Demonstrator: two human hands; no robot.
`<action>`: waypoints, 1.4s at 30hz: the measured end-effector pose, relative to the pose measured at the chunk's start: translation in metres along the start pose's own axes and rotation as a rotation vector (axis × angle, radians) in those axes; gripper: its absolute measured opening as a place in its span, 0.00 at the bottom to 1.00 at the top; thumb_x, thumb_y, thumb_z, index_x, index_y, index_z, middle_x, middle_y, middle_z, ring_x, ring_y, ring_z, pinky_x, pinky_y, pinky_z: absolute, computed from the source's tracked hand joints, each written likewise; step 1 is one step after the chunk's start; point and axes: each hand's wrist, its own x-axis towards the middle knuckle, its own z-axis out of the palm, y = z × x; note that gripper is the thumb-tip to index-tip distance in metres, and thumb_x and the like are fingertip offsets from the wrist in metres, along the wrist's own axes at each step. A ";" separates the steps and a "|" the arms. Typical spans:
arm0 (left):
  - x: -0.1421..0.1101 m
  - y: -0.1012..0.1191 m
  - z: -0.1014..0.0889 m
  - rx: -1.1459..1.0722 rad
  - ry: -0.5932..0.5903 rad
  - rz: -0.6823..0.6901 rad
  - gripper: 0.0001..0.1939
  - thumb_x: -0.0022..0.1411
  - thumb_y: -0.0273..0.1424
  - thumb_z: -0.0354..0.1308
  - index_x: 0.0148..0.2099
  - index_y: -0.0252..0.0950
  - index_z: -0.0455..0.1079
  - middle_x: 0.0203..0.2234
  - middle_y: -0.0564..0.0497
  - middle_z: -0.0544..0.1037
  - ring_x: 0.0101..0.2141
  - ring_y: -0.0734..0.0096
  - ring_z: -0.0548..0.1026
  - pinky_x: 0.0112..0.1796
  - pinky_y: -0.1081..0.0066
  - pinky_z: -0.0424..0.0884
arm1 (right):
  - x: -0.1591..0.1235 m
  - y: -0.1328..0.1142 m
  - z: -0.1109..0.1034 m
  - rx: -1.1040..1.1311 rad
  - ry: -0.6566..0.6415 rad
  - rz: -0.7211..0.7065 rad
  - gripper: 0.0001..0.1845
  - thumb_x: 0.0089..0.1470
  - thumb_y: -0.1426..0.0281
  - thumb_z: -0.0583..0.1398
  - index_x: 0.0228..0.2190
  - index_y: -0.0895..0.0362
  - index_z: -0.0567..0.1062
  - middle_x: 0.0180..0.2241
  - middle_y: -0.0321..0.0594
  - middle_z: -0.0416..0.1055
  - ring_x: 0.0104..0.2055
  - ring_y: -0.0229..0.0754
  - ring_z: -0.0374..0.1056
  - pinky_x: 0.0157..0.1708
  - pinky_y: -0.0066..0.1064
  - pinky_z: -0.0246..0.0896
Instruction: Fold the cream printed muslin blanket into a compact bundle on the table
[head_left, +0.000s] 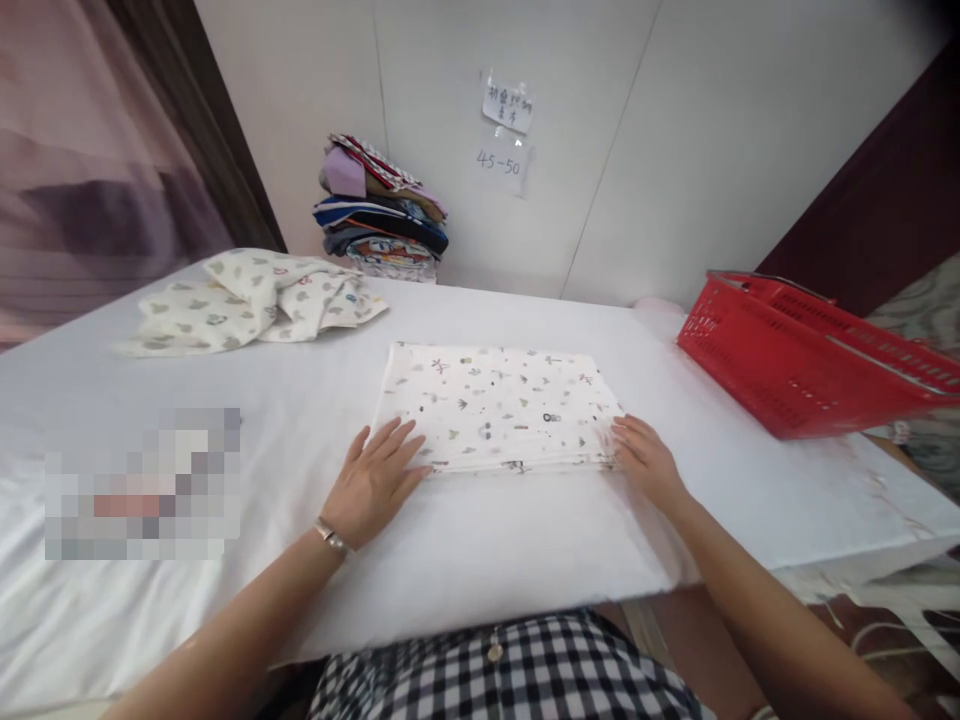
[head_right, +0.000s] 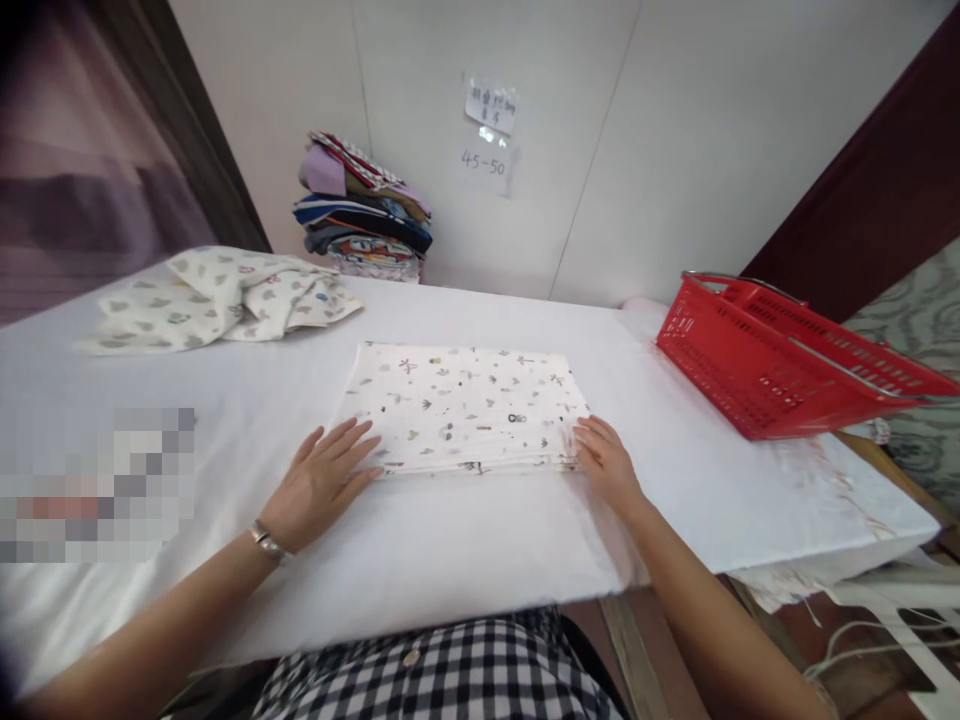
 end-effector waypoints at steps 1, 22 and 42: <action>-0.001 -0.001 0.002 -0.013 0.001 0.052 0.23 0.63 0.45 0.41 0.52 0.40 0.66 0.56 0.48 0.63 0.58 0.60 0.57 0.57 0.53 0.52 | -0.001 0.000 -0.002 0.029 -0.010 -0.041 0.16 0.57 0.63 0.51 0.40 0.54 0.74 0.45 0.44 0.70 0.53 0.46 0.60 0.51 0.43 0.57; -0.001 -0.008 0.017 -0.078 -0.025 0.095 0.22 0.64 0.44 0.39 0.51 0.44 0.68 0.53 0.51 0.68 0.54 0.63 0.64 0.54 0.56 0.59 | -0.003 -0.024 -0.009 -0.073 -0.280 -0.200 0.14 0.59 0.69 0.49 0.36 0.56 0.74 0.35 0.43 0.70 0.39 0.44 0.63 0.40 0.39 0.60; 0.000 -0.020 0.025 -0.044 -0.036 0.134 0.23 0.62 0.46 0.40 0.53 0.46 0.66 0.54 0.53 0.66 0.55 0.63 0.63 0.55 0.57 0.58 | 0.003 0.025 -0.017 0.149 -0.066 0.702 0.21 0.49 0.53 0.51 0.23 0.57 0.72 0.20 0.36 0.68 0.24 0.39 0.63 0.25 0.29 0.55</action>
